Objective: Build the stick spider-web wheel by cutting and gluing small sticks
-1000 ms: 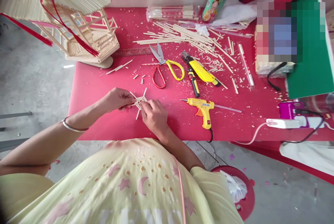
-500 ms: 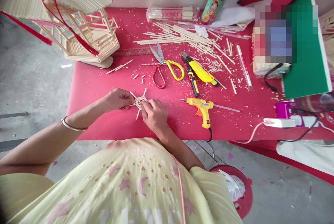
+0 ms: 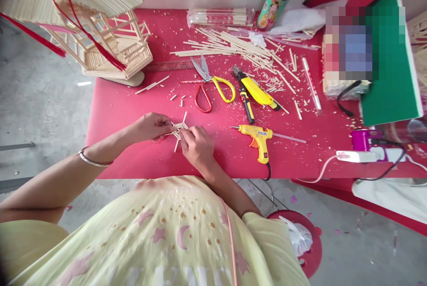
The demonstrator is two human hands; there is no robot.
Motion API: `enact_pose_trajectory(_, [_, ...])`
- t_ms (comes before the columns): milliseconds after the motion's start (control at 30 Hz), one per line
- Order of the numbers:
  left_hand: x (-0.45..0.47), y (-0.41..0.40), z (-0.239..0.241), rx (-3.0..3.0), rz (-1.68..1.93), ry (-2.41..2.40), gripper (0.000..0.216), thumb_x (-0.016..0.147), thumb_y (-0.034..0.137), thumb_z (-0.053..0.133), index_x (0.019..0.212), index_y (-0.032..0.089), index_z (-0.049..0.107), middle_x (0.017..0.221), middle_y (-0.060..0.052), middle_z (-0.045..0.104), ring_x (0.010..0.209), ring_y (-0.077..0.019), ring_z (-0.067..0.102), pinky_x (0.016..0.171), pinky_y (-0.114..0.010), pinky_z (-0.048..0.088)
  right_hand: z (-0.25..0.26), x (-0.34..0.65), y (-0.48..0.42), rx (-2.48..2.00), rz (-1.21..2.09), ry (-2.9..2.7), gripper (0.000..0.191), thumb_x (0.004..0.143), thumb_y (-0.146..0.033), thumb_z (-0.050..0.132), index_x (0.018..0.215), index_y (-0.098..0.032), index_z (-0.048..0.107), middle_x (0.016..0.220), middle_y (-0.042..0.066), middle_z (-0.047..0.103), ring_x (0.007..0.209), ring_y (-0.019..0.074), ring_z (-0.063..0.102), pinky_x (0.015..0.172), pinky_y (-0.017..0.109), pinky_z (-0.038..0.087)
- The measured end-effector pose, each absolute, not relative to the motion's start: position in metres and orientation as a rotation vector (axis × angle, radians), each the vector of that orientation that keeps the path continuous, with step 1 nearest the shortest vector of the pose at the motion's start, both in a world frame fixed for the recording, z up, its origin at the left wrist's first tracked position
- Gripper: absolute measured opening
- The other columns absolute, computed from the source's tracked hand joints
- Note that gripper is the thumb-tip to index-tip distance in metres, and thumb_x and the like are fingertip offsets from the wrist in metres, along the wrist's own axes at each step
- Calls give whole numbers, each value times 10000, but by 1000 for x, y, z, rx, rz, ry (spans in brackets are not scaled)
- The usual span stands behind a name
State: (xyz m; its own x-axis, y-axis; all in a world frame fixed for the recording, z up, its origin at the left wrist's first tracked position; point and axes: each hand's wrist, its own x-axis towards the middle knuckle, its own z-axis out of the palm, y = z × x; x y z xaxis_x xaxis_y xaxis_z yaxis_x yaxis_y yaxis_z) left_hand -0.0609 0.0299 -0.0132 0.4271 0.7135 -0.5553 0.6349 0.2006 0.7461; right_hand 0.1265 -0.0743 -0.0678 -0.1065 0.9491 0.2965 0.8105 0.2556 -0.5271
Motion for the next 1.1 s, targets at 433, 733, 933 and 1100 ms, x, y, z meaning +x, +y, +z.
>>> enact_pose_trajectory(433, [-63, 29, -23, 1386, 86, 1278, 210, 803, 323, 713, 665, 165, 697, 476, 12, 557, 372, -90, 463, 377, -215, 344, -67, 127, -73, -1595, 304, -1968, 244, 1056, -323, 516, 1153, -251, 728, 951, 53, 692, 957, 197, 617, 834, 323, 456])
enact_pose_trajectory(733, [-62, 28, -28, 1377, 143, 1311, 193, 779, 300, 723, 636, 173, 695, 468, 3, 557, 353, -108, 471, 359, -232, 335, -67, 126, -74, -1604, 288, -1987, 245, 1059, -325, 511, 1141, -249, 729, 931, 52, 684, 945, 203, 606, 813, 336, 442])
enact_pose_trajectory(933, [-64, 27, -33, 1380, 168, 1323, 229, 765, 331, 753, 613, 176, 681, 460, -6, 567, 339, -109, 469, 352, -232, 333, -65, 126, -73, -1597, 298, -1999, 247, 1059, -318, 507, 1136, -243, 730, 936, 54, 683, 946, 200, 603, 824, 336, 445])
enact_pose_trajectory(1100, [-63, 27, -33, 1387, 170, 1325, 243, 770, 345, 755, 614, 177, 676, 464, -6, 572, 334, -110, 476, 347, -231, 340, -65, 127, -73, -1598, 298, -2007, 251, 1059, -312, 503, 1136, -241, 732, 937, 57, 681, 938, 202, 599, 818, 340, 445])
